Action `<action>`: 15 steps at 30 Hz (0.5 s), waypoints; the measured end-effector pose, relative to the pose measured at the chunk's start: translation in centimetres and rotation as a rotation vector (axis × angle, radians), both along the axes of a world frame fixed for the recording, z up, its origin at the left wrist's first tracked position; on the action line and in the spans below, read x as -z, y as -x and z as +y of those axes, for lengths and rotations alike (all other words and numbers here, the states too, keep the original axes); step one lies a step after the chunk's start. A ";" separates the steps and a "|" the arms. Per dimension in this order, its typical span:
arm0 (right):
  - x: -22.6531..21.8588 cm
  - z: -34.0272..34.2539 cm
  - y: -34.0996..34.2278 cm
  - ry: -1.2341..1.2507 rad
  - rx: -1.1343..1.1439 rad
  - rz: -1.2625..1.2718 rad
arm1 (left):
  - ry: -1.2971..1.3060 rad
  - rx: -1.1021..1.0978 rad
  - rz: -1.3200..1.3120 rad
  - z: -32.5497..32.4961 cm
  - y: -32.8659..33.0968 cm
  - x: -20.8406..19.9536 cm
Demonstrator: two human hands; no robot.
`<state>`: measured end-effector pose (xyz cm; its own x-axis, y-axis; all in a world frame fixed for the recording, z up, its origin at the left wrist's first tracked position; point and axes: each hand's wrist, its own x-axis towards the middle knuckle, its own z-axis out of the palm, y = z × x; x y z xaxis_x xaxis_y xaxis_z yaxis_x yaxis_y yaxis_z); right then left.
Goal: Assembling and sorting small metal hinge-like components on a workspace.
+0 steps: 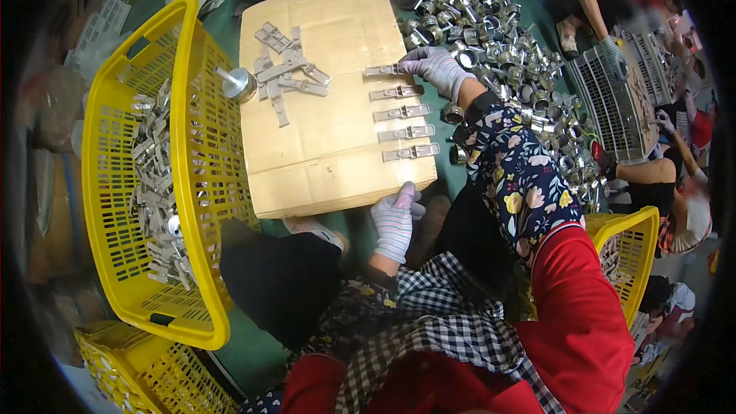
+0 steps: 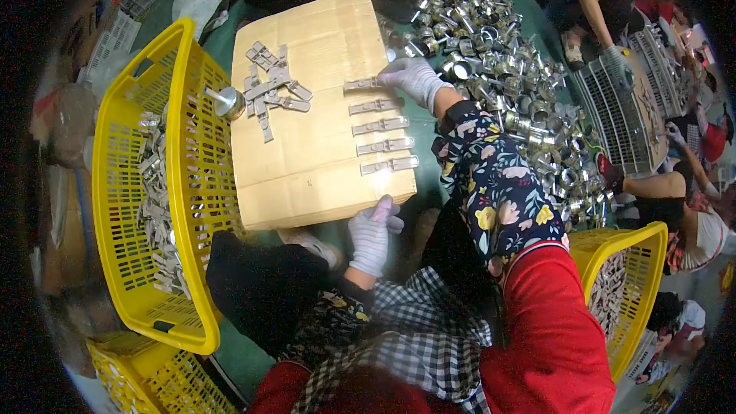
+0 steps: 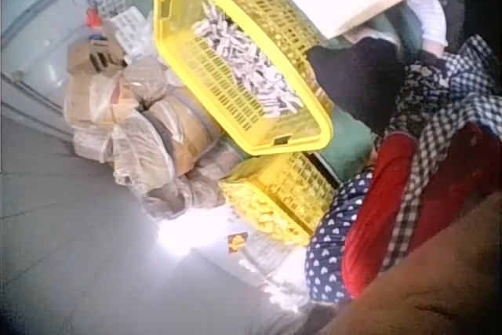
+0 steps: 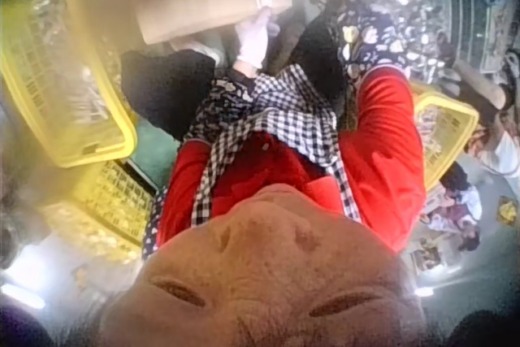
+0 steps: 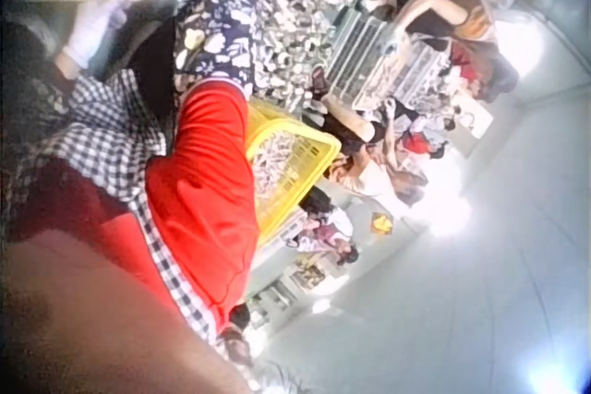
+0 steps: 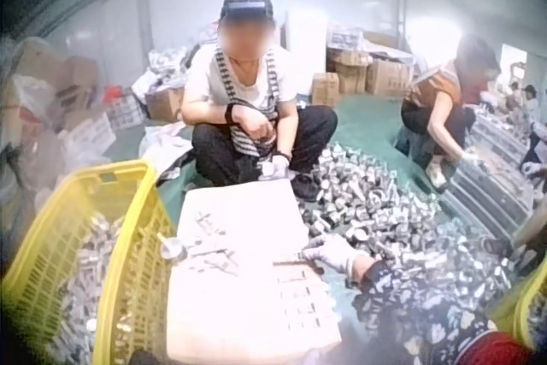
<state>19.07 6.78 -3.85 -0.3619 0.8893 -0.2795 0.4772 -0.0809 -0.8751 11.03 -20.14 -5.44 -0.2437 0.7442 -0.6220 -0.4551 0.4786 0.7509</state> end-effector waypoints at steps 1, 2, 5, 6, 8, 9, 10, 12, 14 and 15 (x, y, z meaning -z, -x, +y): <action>0.5 0.2 0.1 0.029 0.006 0.035 | -0.010 -0.017 0.013 0.0 -0.1 -0.1; 0.9 0.4 0.1 0.032 0.011 0.040 | -0.019 -0.033 0.025 0.0 -0.1 -0.2; 1.3 0.2 0.1 0.036 0.055 0.074 | 0.022 -0.005 0.003 0.2 -0.1 -0.5; 1.5 0.4 -0.1 0.038 0.060 0.073 | 0.025 0.001 0.002 0.2 -0.1 -0.5; 1.8 0.8 -0.4 -0.002 0.022 0.050 | 0.022 0.010 0.021 0.3 -0.4 -0.5; 1.4 0.6 0.0 -0.013 0.024 0.022 | 0.026 0.007 0.025 0.3 -0.2 -0.4; 1.0 0.2 0.4 -0.010 0.020 0.025 | 0.020 -0.010 0.021 0.2 -0.1 -0.2; 0.5 -0.2 0.6 0.018 0.070 0.024 | 0.014 -0.026 0.016 0.1 -0.1 -0.1; 0.6 -0.1 0.5 0.042 0.078 0.040 | 0.015 -0.022 0.015 0.2 -0.2 -0.2; 0.7 0.0 0.5 0.068 0.084 0.058 | 0.016 -0.021 0.015 0.2 -0.2 -0.2</action>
